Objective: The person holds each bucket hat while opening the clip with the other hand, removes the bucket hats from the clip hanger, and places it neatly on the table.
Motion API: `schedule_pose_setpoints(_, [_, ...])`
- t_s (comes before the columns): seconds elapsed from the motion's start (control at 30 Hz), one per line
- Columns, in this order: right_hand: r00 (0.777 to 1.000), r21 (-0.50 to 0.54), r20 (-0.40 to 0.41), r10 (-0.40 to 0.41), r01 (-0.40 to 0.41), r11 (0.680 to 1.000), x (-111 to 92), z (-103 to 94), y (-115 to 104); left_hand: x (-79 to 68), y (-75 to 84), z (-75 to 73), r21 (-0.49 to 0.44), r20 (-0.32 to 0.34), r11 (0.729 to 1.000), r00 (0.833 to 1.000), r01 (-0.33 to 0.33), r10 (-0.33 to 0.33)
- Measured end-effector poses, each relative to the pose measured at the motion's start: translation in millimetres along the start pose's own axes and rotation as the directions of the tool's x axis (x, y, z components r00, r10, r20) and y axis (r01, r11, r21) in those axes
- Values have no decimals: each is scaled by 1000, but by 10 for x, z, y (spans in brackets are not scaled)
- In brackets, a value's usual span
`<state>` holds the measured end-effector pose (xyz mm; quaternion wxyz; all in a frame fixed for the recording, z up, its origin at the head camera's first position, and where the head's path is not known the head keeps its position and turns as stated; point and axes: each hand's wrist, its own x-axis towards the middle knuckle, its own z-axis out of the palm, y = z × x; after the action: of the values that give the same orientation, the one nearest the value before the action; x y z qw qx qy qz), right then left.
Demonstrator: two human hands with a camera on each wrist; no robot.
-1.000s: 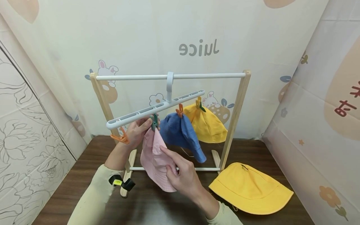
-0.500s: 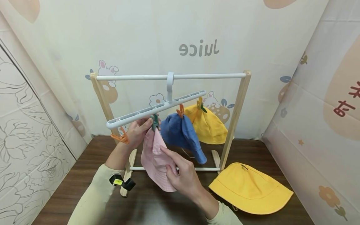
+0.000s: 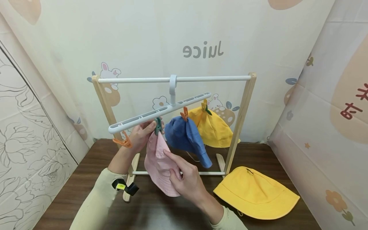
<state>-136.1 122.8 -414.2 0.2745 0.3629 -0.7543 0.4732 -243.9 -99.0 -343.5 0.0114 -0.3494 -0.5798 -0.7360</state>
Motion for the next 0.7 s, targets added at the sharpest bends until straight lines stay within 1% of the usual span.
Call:
schedule_pose_setpoints(0.1, [1000,2,-8,-25,25,1000,4,9,11,6,-4,-6,-21,11,1000,1000,-16,16])
schedule_pose_setpoints(0.23, [999,7,-11,-36,36,999,7,13,15,9,-4,-9,-36,16,999,1000,-18,19])
schedule_pose_setpoints(0.47, [1000,6,-5,-21,21,1000,16,17,-1,2,0,-17,-18,12,1000,1000,-7,7])
schedule_pose_setpoints(0.7, [997,11,-22,-72,72,997,33,32,-1,2,12,-19,-37,19,999,1000,-10,11])
